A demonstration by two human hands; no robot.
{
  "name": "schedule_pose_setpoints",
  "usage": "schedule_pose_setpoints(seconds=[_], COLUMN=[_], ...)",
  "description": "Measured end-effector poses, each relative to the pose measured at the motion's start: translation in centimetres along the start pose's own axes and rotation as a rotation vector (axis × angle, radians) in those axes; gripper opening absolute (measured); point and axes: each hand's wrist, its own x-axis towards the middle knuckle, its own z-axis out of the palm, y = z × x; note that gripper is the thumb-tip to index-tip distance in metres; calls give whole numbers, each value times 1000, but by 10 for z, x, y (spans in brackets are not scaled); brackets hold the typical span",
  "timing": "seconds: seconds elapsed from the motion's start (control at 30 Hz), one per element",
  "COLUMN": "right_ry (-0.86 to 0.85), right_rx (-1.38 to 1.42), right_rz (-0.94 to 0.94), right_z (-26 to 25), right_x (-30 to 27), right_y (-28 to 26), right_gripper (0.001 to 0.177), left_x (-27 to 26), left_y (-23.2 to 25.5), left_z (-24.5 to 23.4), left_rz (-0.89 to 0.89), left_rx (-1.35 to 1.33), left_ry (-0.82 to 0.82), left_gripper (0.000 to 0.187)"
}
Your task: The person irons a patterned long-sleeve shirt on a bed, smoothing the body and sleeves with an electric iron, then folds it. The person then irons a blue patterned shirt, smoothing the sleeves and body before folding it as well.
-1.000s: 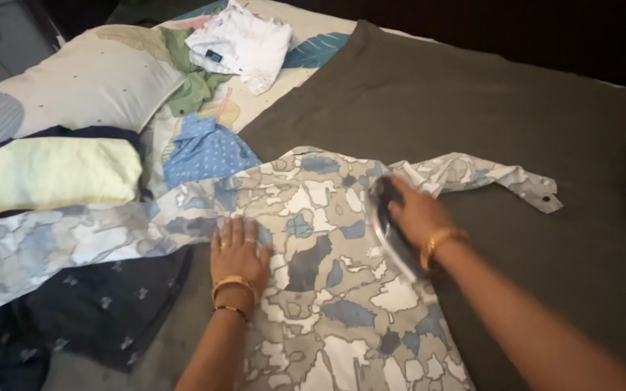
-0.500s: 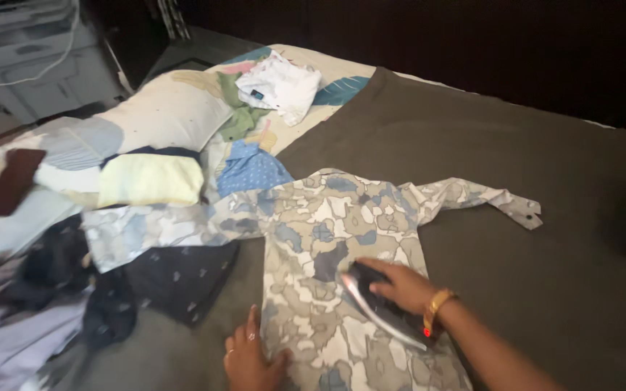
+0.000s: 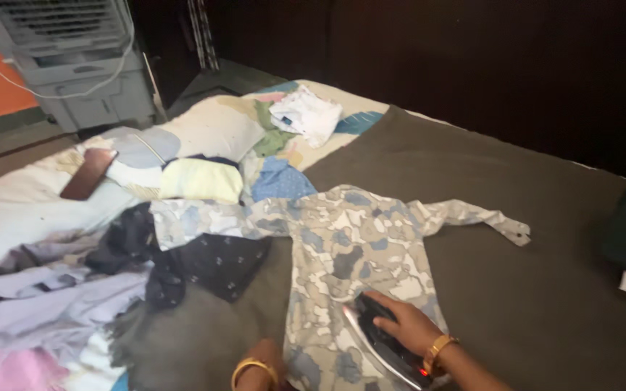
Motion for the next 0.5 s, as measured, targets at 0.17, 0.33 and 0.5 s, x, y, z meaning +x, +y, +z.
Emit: schedule_pose_setpoints(seconds=[0.17, 0.33, 0.5], right_ry=[-25, -278, -128], right_rx=[126, -22, -75], right_rz=[123, -260, 64], right_z=[20, 52, 58], right_x=[43, 31, 60], right_y=[-18, -48, -78], right_gripper=[63, 63, 61], left_x=[1, -57, -77], left_y=[9, -23, -19], left_z=[-56, -143, -156], left_rz=[-87, -134, -13], left_rx=[-26, -376, -670], left_ry=[-50, 452, 586], left_gripper=[33, 46, 37])
